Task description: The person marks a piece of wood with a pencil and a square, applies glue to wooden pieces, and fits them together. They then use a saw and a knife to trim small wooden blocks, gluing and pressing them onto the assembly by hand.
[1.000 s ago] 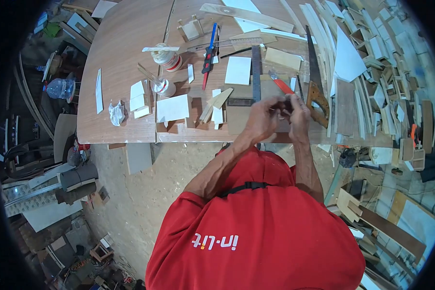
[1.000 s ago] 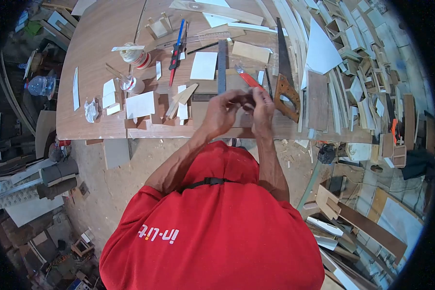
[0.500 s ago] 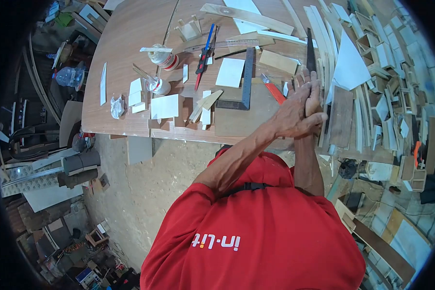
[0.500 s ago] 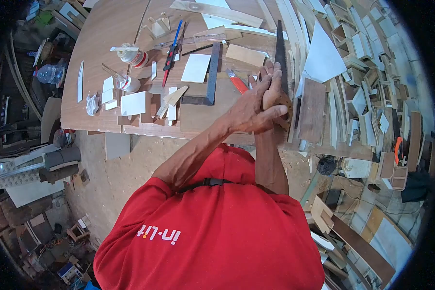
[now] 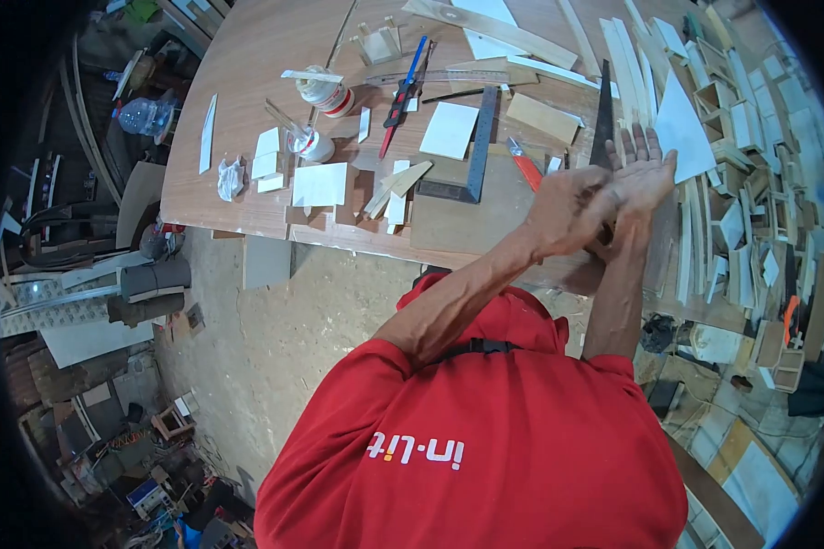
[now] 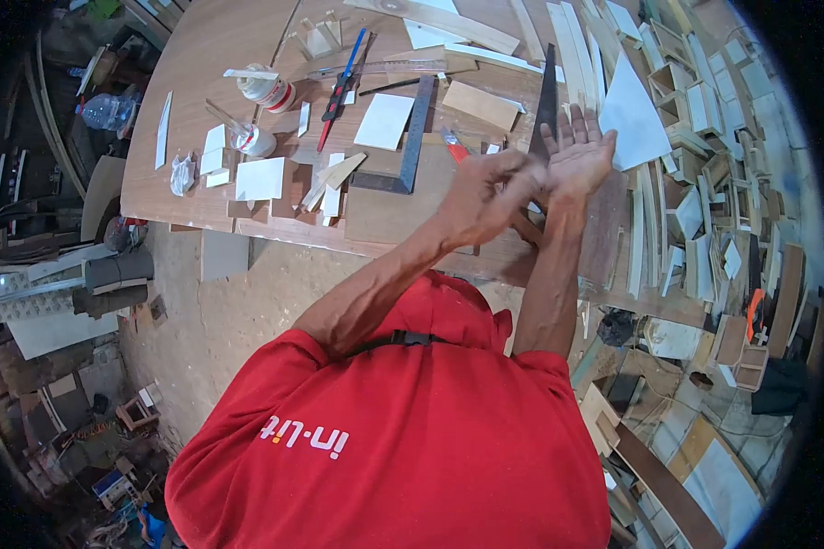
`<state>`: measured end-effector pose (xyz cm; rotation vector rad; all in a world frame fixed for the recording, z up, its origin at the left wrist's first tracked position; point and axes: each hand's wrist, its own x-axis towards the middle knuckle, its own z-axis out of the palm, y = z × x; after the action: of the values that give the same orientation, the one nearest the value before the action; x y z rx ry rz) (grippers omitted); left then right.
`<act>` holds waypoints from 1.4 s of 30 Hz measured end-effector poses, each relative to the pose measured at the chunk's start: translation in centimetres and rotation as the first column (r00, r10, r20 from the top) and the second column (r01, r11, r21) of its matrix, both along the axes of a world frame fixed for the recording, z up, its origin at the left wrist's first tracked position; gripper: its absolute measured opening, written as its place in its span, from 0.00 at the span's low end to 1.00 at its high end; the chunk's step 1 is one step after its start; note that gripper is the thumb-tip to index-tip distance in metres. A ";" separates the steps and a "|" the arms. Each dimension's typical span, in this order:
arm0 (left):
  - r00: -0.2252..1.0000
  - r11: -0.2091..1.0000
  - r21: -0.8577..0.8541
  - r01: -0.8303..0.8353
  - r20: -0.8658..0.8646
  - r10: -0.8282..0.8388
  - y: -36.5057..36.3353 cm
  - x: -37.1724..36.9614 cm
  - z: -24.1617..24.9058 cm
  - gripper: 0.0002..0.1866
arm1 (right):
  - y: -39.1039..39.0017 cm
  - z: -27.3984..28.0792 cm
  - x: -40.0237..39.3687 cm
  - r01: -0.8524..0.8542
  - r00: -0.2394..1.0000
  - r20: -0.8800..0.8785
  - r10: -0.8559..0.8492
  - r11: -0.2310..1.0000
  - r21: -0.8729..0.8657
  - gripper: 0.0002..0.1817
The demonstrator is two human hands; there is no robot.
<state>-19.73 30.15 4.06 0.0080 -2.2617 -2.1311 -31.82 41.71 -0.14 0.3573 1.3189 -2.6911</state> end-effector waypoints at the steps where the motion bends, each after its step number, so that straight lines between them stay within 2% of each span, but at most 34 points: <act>1: 0.994 0.995 -0.095 -0.012 -0.109 0.002 0.4 0.2 0.8 0.25 | 0.0 0.0 -0.3 -0.007 1.000 -0.030 0.007 1.000 -0.010 0.37; 2: 0.994 0.995 -0.098 -0.020 -0.111 0.009 0.8 0.1 0.5 0.25 | 0.0 0.0 -0.4 -0.016 0.998 -0.056 0.015 1.000 -0.018 0.36; 4: 0.919 0.990 -0.115 0.081 -0.375 -0.119 2.3 -0.4 -0.9 0.34 | -1.0 0.0 -0.2 -0.042 0.997 -0.068 0.040 0.998 -0.037 0.37; 5: 0.927 0.968 -0.250 0.034 -0.355 -0.124 3.1 -0.2 -1.5 0.42 | -1.4 -0.1 0.1 -0.086 0.995 -0.053 0.082 0.993 -0.079 0.37; 6: 0.925 0.967 -0.252 0.031 -0.359 -0.123 3.3 -0.5 -1.6 0.42 | -1.8 0.0 0.6 -0.127 0.992 -0.039 0.123 0.985 -0.120 0.38; 7: 0.942 0.971 -0.240 0.001 -0.324 -0.081 3.3 -1.0 -1.8 0.42 | -2.3 -0.1 1.2 -0.147 0.986 -0.086 0.143 0.988 -0.042 0.38; 8: 0.957 0.973 -0.228 -0.030 -0.288 -0.038 3.3 -1.6 -1.9 0.43 | -2.7 -0.2 2.1 -0.149 0.985 -0.091 0.144 0.988 -0.042 0.38; 10: 0.965 0.974 -0.221 -0.048 -0.262 -0.012 2.7 -3.1 -1.1 0.43 | -4.0 0.9 4.7 -0.108 0.965 -0.210 0.155 0.970 0.219 0.40; 11: 0.987 0.999 -0.050 -0.005 -0.159 -0.003 2.4 -3.7 -0.6 0.41 | -4.6 1.0 5.3 -0.130 0.911 -0.382 0.157 0.987 0.094 0.37; 12: 0.998 0.992 0.128 0.021 -0.056 -0.014 2.3 -4.0 -0.2 0.40 | -4.6 1.3 5.6 -0.131 0.908 -0.388 0.158 0.987 0.095 0.37; 13: 0.998 0.991 0.128 0.023 -0.062 -0.015 2.2 -4.0 0.0 0.40 | -4.4 1.7 6.2 -0.223 0.947 -0.240 0.214 0.975 -0.011 0.37; 14: 0.996 0.996 0.033 0.085 -0.027 -0.084 2.0 -4.0 0.1 0.39 | -4.2 2.4 6.8 -0.292 0.955 -0.093 0.282 0.948 -0.128 0.37; 15: 0.989 0.987 -0.059 0.149 0.014 -0.148 1.8 -3.8 0.2 0.38 | -2.7 -0.3 6.6 -0.330 0.921 -0.270 0.279 0.930 -0.162 0.38; 16: 0.977 0.966 -0.149 0.213 0.059 -0.207 1.7 -3.8 0.3 0.38 | -1.9 -1.9 6.3 -0.328 0.920 -0.277 0.277 0.932 -0.158 0.38; 18: 0.936 0.882 -0.315 0.350 0.165 -0.312 1.7 -3.7 0.3 0.38 | -0.7 -3.5 6.0 -0.159 0.956 -0.236 0.176 0.983 0.089 0.54; 19: 0.961 0.908 -0.339 0.246 0.205 -0.184 3.4 -3.9 -0.6 0.36 | -1.0 -2.7 6.5 -0.066 0.966 -0.230 0.120 0.971 0.230 0.54; 20: 0.961 0.907 -0.335 0.255 0.197 -0.197 4.3 -4.0 -1.6 0.36 | -1.0 -2.8 6.5 -0.052 0.965 -0.237 0.110 0.970 0.236 0.54; 22: 0.965 0.966 -0.258 0.034 0.260 0.035 5.1 -3.8 -1.2 0.34 | -0.9 -3.0 6.2 -0.010 0.951 -0.290 0.105 0.951 0.310 0.50; 23: 0.982 0.955 -0.296 -0.022 0.175 0.077 5.5 -3.5 -1.0 0.32 | -0.8 -3.1 6.0 0.014 0.944 -0.314 0.101 0.939 0.343 0.47; 24: 0.984 0.955 -0.296 -0.012 0.168 0.064 5.4 -3.6 -0.9 0.32 | -0.7 -3.3 5.7 0.038 0.936 -0.337 0.099 0.925 0.377 0.45; 26: 0.963 0.995 -0.102 0.024 0.268 0.004 5.0 -3.6 -1.0 0.30 | -0.3 -3.6 5.2 0.080 0.920 -0.377 0.103 0.894 0.440 0.41; 27: 0.964 0.994 -0.108 0.018 0.266 0.011 5.4 -3.6 -1.5 0.30 | -0.1 -3.8 5.0 0.088 0.912 -0.394 0.118 0.880 0.466 0.39; 29: 0.954 0.961 -0.240 -0.138 0.230 0.194 5.8 -3.7 -2.6 0.28 | 0.4 -4.1 4.7 0.084 0.888 -0.429 0.168 0.857 0.509 0.34; 30: 0.949 0.956 -0.246 -0.158 0.229 0.215 5.1 -3.4 -2.2 0.28 | 0.7 -4.2 4.5 0.082 0.875 -0.444 0.195 0.842 0.532 0.32; 32: 0.967 0.996 0.056 -0.062 0.249 0.047 4.0 -3.0 -0.4 0.27 | 1.1 -4.6 4.2 0.094 0.847 -0.472 0.245 0.805 0.586 0.29; 34: 0.957 0.994 0.084 -0.072 0.287 0.045 3.2 -2.6 -0.3 0.23 | 1.5 -4.9 3.9 0.122 0.821 -0.495 0.285 0.760 0.639 0.25; 35: 0.996 0.996 0.058 -0.075 0.057 0.071 2.7 -2.2 -0.6 0.20 | 1.6 -5.0 3.8 0.137 0.808 -0.504 0.304 0.736 0.663 0.24; 36: 0.979 0.996 0.031 -0.088 -0.180 0.092 1.8 -1.8 -0.2 0.17 | 1.6 -4.9 3.8 0.151 0.792 -0.516 0.326 0.715 0.683 0.23; 37: 0.977 0.995 0.027 -0.100 -0.184 0.103 1.1 -1.2 0.2 0.17 | 1.6 -4.8 3.9 0.167 0.774 -0.529 0.347 0.695 0.700 0.22; 38: 0.993 0.979 0.186 -0.078 -0.070 0.093 0.7 -0.2 0.6 0.15 | 1.5 -4.7 3.8 0.161 0.770 -0.531 0.353 0.698 0.698 0.22; 39: 0.997 0.936 0.346 -0.071 0.042 0.060 0.2 0.5 1.0 0.13 | 1.6 -3.8 4.0 0.181 0.858 -0.434 0.275 0.629 0.756 0.18; 40: 0.997 0.935 0.347 -0.073 0.040 0.063 -0.5 0.7 0.9 0.13 | 1.8 -3.3 4.1 0.190 0.924 -0.338 0.179 0.552 0.812 0.17; 41: 0.995 0.964 0.263 -0.044 0.102 0.017 -1.3 0.8 0.4 0.13 | 2.4 -4.9 3.8 0.120 0.941 -0.234 0.245 0.406 0.906 0.17; 42: 0.986 0.984 0.179 -0.009 0.165 -0.021 -2.0 0.8 0.1 0.14 | 2.1 -5.6 4.6 0.121 0.938 -0.237 0.251 0.404 0.907 0.17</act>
<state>-18.90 28.12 4.18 0.1907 -2.1423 -2.4146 -27.22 43.83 -5.74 -0.1265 2.7891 -1.6593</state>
